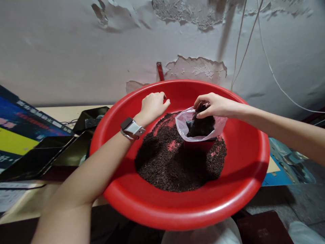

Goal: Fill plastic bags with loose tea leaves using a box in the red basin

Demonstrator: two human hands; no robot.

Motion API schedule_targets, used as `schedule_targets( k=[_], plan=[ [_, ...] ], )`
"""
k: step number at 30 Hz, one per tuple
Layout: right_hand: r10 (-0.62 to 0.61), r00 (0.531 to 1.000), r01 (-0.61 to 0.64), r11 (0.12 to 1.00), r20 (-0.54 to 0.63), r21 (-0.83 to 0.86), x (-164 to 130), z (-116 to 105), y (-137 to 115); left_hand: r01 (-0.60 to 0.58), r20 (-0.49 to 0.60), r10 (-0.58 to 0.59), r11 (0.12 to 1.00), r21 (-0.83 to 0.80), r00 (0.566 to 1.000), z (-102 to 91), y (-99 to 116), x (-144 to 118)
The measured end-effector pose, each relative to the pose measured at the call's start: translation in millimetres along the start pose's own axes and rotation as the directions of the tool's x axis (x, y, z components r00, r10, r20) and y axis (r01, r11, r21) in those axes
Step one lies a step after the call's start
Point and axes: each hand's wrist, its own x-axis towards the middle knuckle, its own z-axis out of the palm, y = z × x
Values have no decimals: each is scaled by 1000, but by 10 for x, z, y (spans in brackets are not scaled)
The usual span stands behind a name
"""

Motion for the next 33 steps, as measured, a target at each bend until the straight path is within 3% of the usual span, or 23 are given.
schedule_targets(
  k=[5,10,14,18,21,25,29,33],
  plan=[
    [-25,1000,25,1000,13,12,-13,-17,38,-15,25,15,1000,27,1000,1,-2,4],
    [-9,1000,11,990,21,-144,-41,-4,50,-48,226,18,991,128,974,-13,27,-14],
    [-8,1000,0,933,-21,-361,-27,36,72,-189,449,108,972,139,887,-2,51,-41],
    [-38,999,46,906,26,-421,-22,57,66,-273,595,183,960,64,783,23,46,-72],
    [-30,998,48,901,49,-431,-34,66,47,-272,613,208,962,10,762,17,51,-99],
    [-38,999,40,894,15,-447,-56,78,36,-256,604,197,967,11,772,-3,67,-112],
    [-197,979,150,874,-56,-462,-126,70,-67,-246,620,174,969,32,765,19,60,-97],
    [-402,908,295,815,-120,-499,-323,143,-364,-224,603,178,975,1,778,49,52,-106]
  ],
)
